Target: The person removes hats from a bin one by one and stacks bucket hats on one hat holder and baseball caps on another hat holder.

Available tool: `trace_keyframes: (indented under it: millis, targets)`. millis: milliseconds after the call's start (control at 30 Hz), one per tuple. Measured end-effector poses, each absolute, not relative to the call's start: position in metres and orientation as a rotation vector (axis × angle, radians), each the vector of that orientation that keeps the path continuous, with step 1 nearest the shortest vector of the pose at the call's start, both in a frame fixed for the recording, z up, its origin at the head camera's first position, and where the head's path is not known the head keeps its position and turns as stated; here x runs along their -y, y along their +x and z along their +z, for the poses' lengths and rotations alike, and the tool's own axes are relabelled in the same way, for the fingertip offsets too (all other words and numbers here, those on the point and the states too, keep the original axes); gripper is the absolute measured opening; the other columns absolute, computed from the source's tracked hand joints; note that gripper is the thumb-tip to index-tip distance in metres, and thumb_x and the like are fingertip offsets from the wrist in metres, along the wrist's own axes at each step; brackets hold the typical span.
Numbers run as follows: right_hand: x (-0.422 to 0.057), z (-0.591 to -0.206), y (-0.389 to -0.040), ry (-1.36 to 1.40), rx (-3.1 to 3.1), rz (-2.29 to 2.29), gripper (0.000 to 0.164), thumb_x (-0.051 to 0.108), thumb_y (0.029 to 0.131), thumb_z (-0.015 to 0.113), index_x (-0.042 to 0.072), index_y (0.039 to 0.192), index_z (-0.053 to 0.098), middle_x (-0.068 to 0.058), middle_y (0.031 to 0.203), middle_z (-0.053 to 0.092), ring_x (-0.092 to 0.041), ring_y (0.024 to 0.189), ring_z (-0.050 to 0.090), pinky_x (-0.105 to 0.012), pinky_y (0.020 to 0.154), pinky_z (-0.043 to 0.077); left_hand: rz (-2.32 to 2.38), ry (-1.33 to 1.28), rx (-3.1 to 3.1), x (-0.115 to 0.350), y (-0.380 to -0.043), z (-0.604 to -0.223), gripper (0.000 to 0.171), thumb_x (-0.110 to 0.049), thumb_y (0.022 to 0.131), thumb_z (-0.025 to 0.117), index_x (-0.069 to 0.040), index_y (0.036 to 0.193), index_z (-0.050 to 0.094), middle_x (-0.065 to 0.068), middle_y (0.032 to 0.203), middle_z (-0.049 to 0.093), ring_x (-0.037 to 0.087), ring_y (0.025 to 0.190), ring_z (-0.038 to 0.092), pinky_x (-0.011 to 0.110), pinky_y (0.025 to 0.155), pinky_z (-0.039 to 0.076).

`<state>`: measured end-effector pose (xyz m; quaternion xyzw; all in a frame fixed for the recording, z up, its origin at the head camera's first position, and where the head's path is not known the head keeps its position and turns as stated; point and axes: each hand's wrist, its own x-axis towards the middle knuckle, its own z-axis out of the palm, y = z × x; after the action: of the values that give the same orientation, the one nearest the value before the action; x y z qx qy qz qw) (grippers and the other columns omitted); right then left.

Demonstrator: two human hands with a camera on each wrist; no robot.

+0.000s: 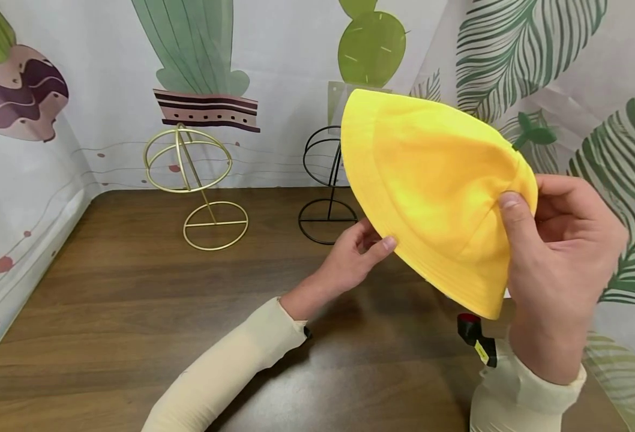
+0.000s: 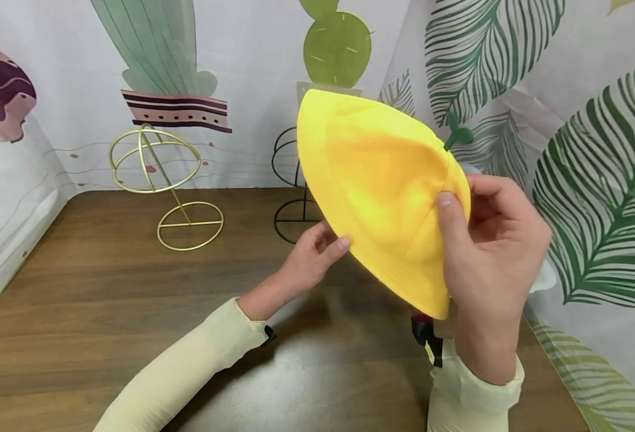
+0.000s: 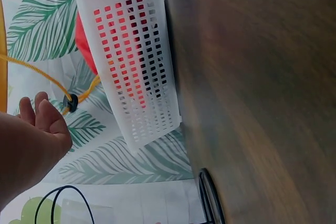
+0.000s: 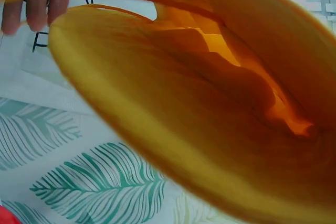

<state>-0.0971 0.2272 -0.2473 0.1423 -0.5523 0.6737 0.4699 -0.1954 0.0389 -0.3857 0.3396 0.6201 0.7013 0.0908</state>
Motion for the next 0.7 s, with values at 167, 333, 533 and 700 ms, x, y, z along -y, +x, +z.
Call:
trace_keyframes:
  millis: [167,333,533,700]
  targets:
    - [-0.223,-0.248,-0.098,0.368,1.338,1.697,0.028,-0.016,0.079,0.078,-0.030,0.097,0.061,-0.026,0.083,0.071,-0.029,0.066,0.066,-0.028,0.070,0.062,2.156,0.999,-1.728,-0.037,-0.192,-0.384,0.054,-0.041,0.105,0.066,0.000,0.139,0.058,0.017,0.132,0.069,0.014,0.114,0.068,0.032,0.098,0.056]
    - [-0.218,-0.248,-0.099,0.313,1.322,1.724,0.027,-0.014,0.080,0.078,-0.029,0.097,0.062,-0.027,0.083,0.069,-0.029,0.064,0.063,-0.029,0.068,0.060,2.259,0.984,-1.618,-0.032,-0.189,-0.379,0.042,-0.014,0.105,0.063,0.002,0.143,0.054,0.019,0.132,0.067,0.017,0.116,0.068,0.037,0.101,0.058]
    - [-0.217,-0.249,-0.100,0.258,1.314,1.766,0.026,-0.012,0.083,0.078,-0.026,0.100,0.064,-0.027,0.085,0.068,-0.029,0.066,0.064,-0.029,0.068,0.061,2.387,1.012,-1.576,-0.025,-0.187,-0.370,0.045,-0.009,0.101,0.068,0.004,0.143,0.054,0.021,0.131,0.068,0.019,0.114,0.071,0.033,0.096,0.060]
    - [-0.219,-0.251,-0.107,0.248,1.267,1.844,0.024,-0.014,0.083,0.077,-0.025,0.099,0.064,-0.027,0.086,0.067,-0.031,0.067,0.066,-0.032,0.069,0.063,2.449,1.068,-1.627,-0.019,-0.186,-0.362,0.041,-0.006,0.099,0.071,0.007,0.136,0.059,0.023,0.126,0.071,0.019,0.106,0.075,0.034,0.089,0.062]
